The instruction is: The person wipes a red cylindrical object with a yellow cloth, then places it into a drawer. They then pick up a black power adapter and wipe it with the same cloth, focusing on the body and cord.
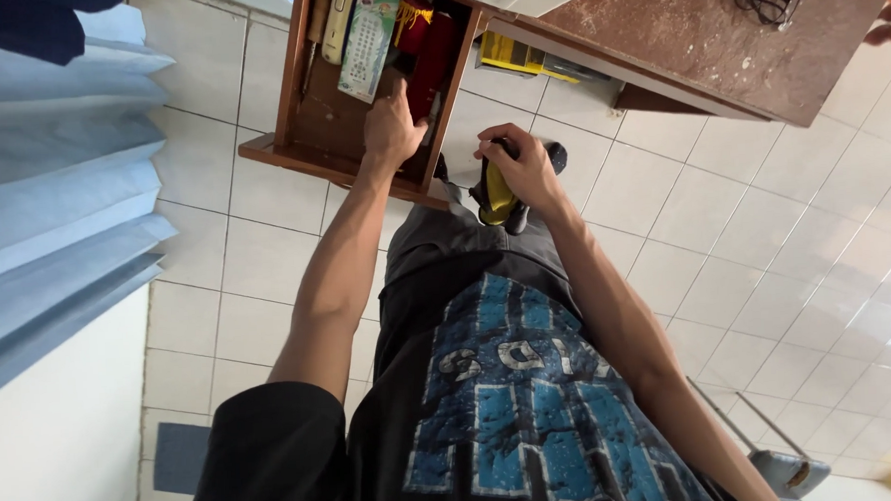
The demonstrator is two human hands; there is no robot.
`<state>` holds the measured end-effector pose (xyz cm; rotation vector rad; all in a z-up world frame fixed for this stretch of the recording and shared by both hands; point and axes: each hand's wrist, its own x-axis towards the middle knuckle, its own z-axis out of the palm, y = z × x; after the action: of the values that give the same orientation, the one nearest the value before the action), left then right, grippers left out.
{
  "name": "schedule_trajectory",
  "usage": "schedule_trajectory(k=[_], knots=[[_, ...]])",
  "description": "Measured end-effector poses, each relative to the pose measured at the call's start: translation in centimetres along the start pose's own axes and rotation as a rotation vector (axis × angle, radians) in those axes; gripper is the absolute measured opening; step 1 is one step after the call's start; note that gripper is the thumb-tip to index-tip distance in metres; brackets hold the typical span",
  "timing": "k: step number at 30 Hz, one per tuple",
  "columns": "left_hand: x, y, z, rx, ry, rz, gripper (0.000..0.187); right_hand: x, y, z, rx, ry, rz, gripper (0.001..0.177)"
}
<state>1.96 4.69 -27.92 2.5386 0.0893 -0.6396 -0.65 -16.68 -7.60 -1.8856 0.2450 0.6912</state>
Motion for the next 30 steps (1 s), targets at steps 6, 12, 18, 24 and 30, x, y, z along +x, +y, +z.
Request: schedule_trajectory(k=[6,12,18,24,30], knots=[[0.7,0.7,-0.1,0.000,-0.122,-0.101,0.095,0.2,0.4,-0.7,0.014,0.004,-0.005,0.023],[-1.4,3.0,-2.4,0.033,0.340,0.157,0.082,-0.7,0.2,-1.3,0.025,0.022,0.067,0.024],[-0.5,2.8,-2.7,0.259,0.220,0.461,0.033,-0.8,0.9,-1.8,0.014,0.024,0.056,0.024],[0.2,3.1,-1.1,0.244,-0.004,0.306,0.035,-0.6,1.1,-1.5,0.036,0.013,0.048,0.024],[1.1,1.2,1.5,0.212,-0.124,0.248,0.047,-0.8,1.2,-1.5,0.042,0.023,0.068,0.024]])
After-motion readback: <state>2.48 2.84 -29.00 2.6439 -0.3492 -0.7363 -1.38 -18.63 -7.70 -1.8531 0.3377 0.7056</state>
